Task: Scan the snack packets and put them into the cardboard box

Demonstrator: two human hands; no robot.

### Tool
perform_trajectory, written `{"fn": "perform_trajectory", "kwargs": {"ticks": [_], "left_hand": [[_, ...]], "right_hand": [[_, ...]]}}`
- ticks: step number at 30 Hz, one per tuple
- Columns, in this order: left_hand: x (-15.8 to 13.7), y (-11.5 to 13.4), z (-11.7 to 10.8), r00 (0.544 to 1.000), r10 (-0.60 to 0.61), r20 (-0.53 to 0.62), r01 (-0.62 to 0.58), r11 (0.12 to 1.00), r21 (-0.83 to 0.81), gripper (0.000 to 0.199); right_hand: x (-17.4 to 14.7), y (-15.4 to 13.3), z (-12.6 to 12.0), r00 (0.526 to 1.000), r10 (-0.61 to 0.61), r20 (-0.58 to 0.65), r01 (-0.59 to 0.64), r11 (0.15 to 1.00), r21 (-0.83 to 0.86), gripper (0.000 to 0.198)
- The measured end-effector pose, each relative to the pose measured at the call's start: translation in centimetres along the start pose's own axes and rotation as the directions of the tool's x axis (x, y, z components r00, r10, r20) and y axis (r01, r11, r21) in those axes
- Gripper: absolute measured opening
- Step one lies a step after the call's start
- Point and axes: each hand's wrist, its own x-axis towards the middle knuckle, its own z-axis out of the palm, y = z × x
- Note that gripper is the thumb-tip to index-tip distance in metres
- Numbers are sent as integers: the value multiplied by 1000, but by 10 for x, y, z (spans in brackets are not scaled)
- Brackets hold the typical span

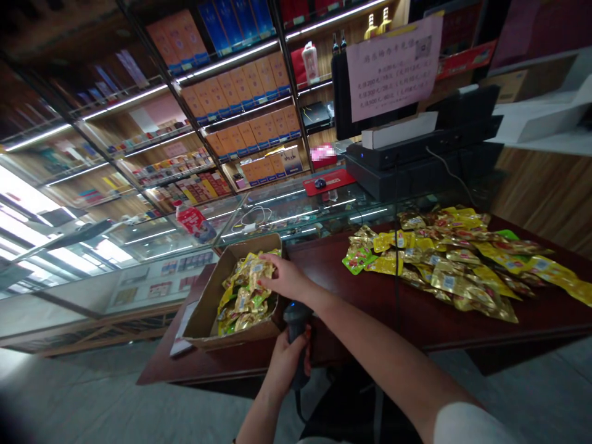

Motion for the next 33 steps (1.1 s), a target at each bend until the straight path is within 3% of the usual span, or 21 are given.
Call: {"fn": "perform_trajectory", "kwargs": {"ticks": [3,5,7,10,13,15,18,21,25,28,31,33], "left_hand": [[1,-1,0,1000,2,-1,-2,1000,16,43],[1,-2,0,1000,22,9,-22,1000,13,43],[1,-3,0,999,34,24,-34,999,1,43],[0,-4,0,999,31,40,-31,999,-11,43],[0,-5,0,999,30,31,-30,1000,-4,42],[0,-5,0,999,27,17,-27,1000,3,41],[0,-4,0,999,36,11,-36,999,10,40],[1,-5,0,999,49,17,-50,999,21,39],[2,-7,0,999,41,14,-42,998,37,39],[2,-8,0,998,65,20,-66,997,32,38],[1,-6,0,997,75,18,-76,997,29,39],[0,-5,1,998,67,18,-67,997,26,40]], "right_hand": [[5,4,10,999,-33,-13,30,982,-185,56],[-2,10,-12,993,-72,-94,41,952,-303,43],[-17,20,-53,969,-112,-222,-5,885,-466,34],[-46,36,-124,916,-161,-366,-198,613,-765,42],[-75,53,-174,917,-63,-393,-354,325,-877,53],[-88,62,-187,928,6,-372,-365,209,-907,59],[-98,68,-185,955,16,-297,-296,159,-942,63],[-102,65,-178,969,-11,-246,-238,215,-947,60],[-105,55,-172,961,-88,-264,-216,361,-907,43],[-106,56,-161,906,-108,-409,-268,603,-752,34],[-108,67,-143,860,16,-511,-262,872,-414,42],[-113,76,-132,837,90,-541,-233,951,-203,59]]}}
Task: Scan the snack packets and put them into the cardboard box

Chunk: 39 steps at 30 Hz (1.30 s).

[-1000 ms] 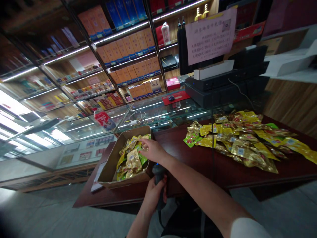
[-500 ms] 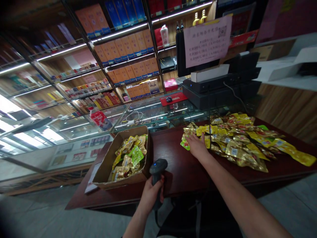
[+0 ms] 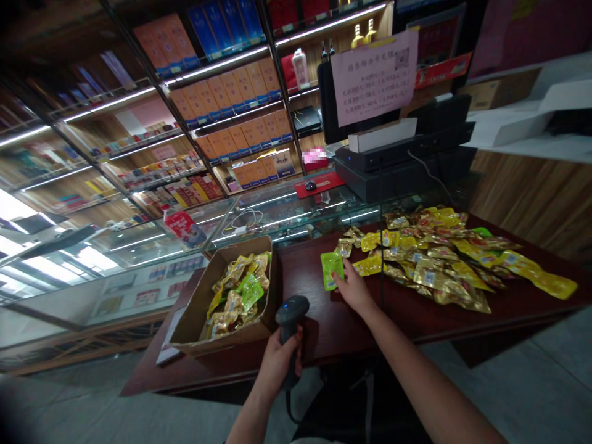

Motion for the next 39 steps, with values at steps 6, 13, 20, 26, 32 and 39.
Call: {"fn": "perform_trajectory", "kwargs": {"ticks": [6,13,20,26,32,39], "left_hand": [[-1,2,1,1000,5,16,-6,1000,27,36],[-2,3,1,1000,-10,29,9,999,48,39],[-10,11,1,998,-21,52,19,999,40,40],[-12,21,2,997,-2,77,-1,999,46,38],[-12,27,4,998,-11,70,7,998,61,39],[-13,28,5,995,-2,101,-4,998,63,37]], "right_hand": [[-14,4,1,999,10,32,-15,986,167,88],[-13,5,0,996,-47,76,44,998,45,50],[-10,16,0,979,-154,132,166,983,-84,57],[-9,20,2,974,-145,177,156,986,-53,60],[-10,15,-1,975,-122,188,139,987,-77,60],[-12,9,0,971,-152,187,174,978,-112,60]]}}
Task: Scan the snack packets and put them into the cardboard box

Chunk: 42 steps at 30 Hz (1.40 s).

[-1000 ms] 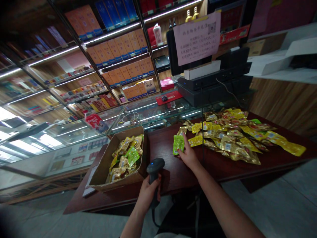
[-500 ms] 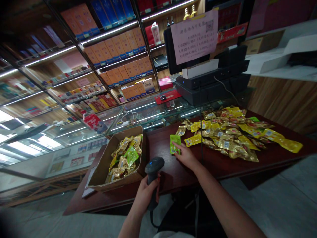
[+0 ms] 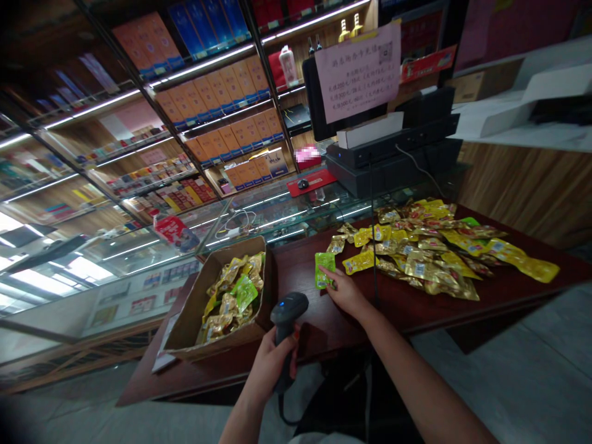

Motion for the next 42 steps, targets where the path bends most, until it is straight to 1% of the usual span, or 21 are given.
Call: {"fn": "perform_trajectory", "kwargs": {"ticks": [7,13,20,30,32,35,37,39,40,42], "left_hand": [[1,-5,0,1000,4,20,-4,1000,18,33],[-2,0,1,999,12,36,-13,1000,20,28],[-4,3,1,998,20,52,-21,1000,18,25],[-1,-1,1,999,4,38,-3,1000,-2,28],[1,-5,1,1000,-10,29,10,1000,-14,30],[6,-13,0,999,-53,-7,53,999,-10,32],[9,-18,-1,997,-74,-29,73,997,-7,32],[11,-21,-2,996,-79,-32,79,997,-13,32],[13,-21,-3,996,-79,-29,79,997,-18,32],[14,-22,-3,996,-81,-28,80,997,-21,31]], "right_hand": [[-1,-6,-1,1000,-9,5,10,999,-45,59],[-1,-4,-1,1000,-8,4,8,999,-47,59],[1,-1,1,999,-29,-30,27,998,-64,61],[0,-1,2,1000,-22,-21,21,999,-27,57],[-2,1,1,999,-5,-49,4,1000,-26,52],[-3,1,-3,985,102,-142,-106,994,-18,37],[0,-6,-6,968,151,-199,-151,988,13,32],[8,-22,-3,971,126,-205,-118,992,51,34],[13,-35,1,980,99,-174,-87,994,73,37],[26,-64,21,998,45,-48,-38,990,132,42]]}}
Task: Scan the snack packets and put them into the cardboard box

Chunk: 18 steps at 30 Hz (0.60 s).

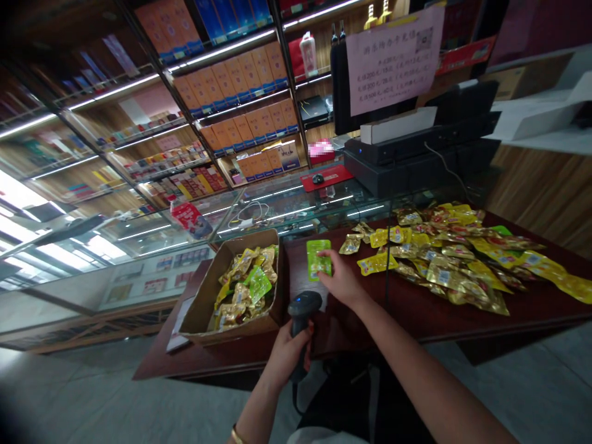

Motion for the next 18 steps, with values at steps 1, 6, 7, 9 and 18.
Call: {"fn": "perform_trajectory", "kwargs": {"ticks": [1,6,7,9,18], "left_hand": [[1,0,0,1000,-2,-1,2,1000,1,30],[2,0,0,999,-2,-33,1,1000,-11,30],[2,-1,0,999,2,-49,-3,1000,-11,30],[1,-2,-1,997,8,-70,-9,1000,-9,31],[1,-2,-4,999,36,11,-36,999,-19,38]], "right_hand": [[6,-15,16,996,-24,90,21,999,33,45],[25,-76,108,903,-174,392,136,983,123,53],[26,-83,121,886,-184,426,151,982,109,52],[25,-88,132,867,-214,450,208,976,63,47],[11,9,-28,998,-64,22,63,747,-662,48]]}}
